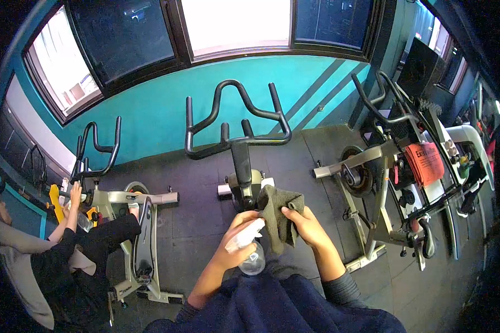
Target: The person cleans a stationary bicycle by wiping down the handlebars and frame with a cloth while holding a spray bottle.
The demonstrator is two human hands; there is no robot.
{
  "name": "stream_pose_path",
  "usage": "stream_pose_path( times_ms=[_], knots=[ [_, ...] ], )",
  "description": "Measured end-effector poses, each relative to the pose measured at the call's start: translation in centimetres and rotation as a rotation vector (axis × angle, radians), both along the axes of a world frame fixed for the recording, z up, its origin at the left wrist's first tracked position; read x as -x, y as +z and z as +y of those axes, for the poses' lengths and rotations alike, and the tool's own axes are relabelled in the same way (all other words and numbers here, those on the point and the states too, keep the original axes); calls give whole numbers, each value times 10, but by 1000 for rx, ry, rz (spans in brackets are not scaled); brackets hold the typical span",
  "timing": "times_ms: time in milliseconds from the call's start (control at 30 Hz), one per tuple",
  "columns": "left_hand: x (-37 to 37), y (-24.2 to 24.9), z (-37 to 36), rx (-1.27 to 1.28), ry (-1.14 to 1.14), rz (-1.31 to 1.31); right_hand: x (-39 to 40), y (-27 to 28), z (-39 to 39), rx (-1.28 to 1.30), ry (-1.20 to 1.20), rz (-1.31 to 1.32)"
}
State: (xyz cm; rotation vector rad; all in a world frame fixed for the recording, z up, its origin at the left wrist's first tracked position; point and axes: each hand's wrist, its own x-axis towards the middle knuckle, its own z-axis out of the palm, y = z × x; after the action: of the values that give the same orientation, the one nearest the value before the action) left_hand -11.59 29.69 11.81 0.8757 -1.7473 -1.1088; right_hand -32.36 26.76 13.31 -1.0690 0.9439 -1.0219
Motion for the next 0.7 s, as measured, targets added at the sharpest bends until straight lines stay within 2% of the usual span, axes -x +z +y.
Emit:
stream_pose_path(
  times_ms=[67, 100, 167, 233, 267, 333, 400, 467, 533, 600, 667, 700],
  knots=[
    [-1, 2, -1, 256, 29, -152, 1, 2, 1, 3, 9, 3],
    [-2, 3, -2, 257, 27, -153, 2, 0, 0, 42, -31, 13],
    [-5, 7, -1, 161, -28, -43, 4, -2, -2, 81, -72, 23],
    [-13, 18, 3, 81, -16, -34, 11, -1, -7, 475, -266, 435],
    [-15, 22, 4, 1, -5, -23, 13, 1, -7, 475, -265, 434],
    [-12, 23, 3, 31, 7, 51, 15, 8, -7, 558, -309, 613],
    [-10, 24, 5, -201, 28, 201, 10, 7, -5, 597, -328, 630],
    [-6, 26, 5, -174, 32, 143, 3, 7, 1, 521, -280, 666],
    [0, 32, 6, -188, 30, 110, -8, 3, 7, 400, -130, 588],
    [2, 35, 5, -196, 10, 97, -18, -12, 11, 469, 26, 478],
    [3, 39, 2, 32, -68, 35, -26, -20, 12, 653, 141, 376],
    [3, 38, 5, -149, -107, 157, -31, -16, 20, 360, 193, 93]
  ],
)
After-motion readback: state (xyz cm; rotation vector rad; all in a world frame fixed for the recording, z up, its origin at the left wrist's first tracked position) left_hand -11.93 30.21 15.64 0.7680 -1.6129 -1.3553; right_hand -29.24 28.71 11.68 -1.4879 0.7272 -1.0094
